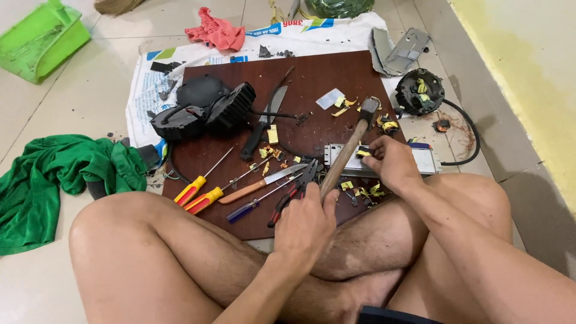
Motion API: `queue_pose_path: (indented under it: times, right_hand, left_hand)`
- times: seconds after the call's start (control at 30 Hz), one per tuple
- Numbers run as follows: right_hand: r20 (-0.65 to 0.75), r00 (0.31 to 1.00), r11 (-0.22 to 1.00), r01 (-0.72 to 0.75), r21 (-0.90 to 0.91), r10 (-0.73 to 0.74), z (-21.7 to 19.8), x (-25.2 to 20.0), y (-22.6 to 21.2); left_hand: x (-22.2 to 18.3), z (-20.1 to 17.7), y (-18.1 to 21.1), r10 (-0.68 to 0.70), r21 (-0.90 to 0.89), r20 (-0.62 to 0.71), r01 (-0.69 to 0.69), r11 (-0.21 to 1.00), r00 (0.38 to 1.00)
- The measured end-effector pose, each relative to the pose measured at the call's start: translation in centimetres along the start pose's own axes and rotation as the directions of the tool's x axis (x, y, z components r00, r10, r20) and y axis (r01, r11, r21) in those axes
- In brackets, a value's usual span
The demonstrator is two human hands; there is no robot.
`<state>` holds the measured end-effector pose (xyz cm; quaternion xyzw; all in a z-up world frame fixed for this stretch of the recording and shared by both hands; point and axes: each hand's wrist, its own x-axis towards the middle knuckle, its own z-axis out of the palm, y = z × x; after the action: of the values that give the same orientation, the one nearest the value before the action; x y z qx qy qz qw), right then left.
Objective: Disassembling an electronic device by removing wires and small components using various hand tools.
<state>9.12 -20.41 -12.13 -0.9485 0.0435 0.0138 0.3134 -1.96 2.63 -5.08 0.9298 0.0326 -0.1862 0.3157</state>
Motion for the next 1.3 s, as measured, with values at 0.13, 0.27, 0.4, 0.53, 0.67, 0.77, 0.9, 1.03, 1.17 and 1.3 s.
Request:
queue_pose_path:
  times: [0.13, 0.27, 0.4, 0.53, 0.67, 0.77, 0.9, 1.03, 1.17, 1.3]
  right_hand:
    - [-0.037, 0.999, 1.000, 0.000, -0.029, -0.001, 0.1, 0.4, -0.1]
    - [-0.022, 0.998, 0.998, -0.057, -0.027, 0.057, -0.1, 0.6, 0.0]
    - [-0.109, 0.989, 0.987, -0.082, 0.141, 0.098, -0.8, 0.4, 2.2]
    - [-0.393, 0.909, 0.968, -0.038, 0.248, 0.136, 0.0, 1.8, 5.8]
    - [-0.634, 0.761, 0.963, 0.052, 0.266, 0.134, -1.0, -0.4, 3.6]
    - [-0.695, 0.715, 0.970, 0.112, 0.217, 0.073, -0.5, 0.9, 3.8]
    - [-0.620, 0.769, 0.970, 0.001, 0.244, 0.155, -0.6, 1.0, 3.7]
    - [-0.548, 0.812, 0.963, -0.059, 0.264, 0.200, -0.9, 0.2, 3.3]
    - [-0.337, 0.940, 0.991, 0.004, 0.137, 0.043, -0.8, -2.0, 0.1]
    - [-0.024, 0.972, 0.971, 0.235, 0.048, -0.234, 0.9, -3.4, -3.0]
  left_hand:
    - [-0.6, 0.6, -0.3, 0.033, 0.007, -0.086, -0.033, 0.999, 0.996]
    - [-0.4, -0.1, 0.4, 0.046, 0.026, -0.039, -0.045, 0.999, 0.998]
    - [0.0, -1.0, 1.9, 0.069, 0.019, -0.032, -0.068, 0.997, 0.997]
    - [-0.8, -2.5, 4.0, 0.109, 0.005, -0.053, -0.109, 0.994, 0.993]
    - [0.5, 1.6, 0.4, 0.094, 0.094, 0.030, -0.096, 0.991, 0.995]
    - [2.1, 3.8, -1.1, 0.023, 0.124, 0.059, -0.030, 0.992, 0.998]
    - [1.6, 2.3, -0.4, -0.003, 0.088, 0.040, 0.000, 0.996, 0.999]
    - [1.4, 0.7, 0.3, -0.004, 0.040, -0.001, 0.004, 0.999, 1.000]
    - [2.4, -1.3, -0.3, 0.008, 0.043, -0.113, -0.003, 0.999, 0.994]
    - [6.4, -2.1, -2.4, 0.023, 0.195, -0.205, 0.018, 0.981, 0.979]
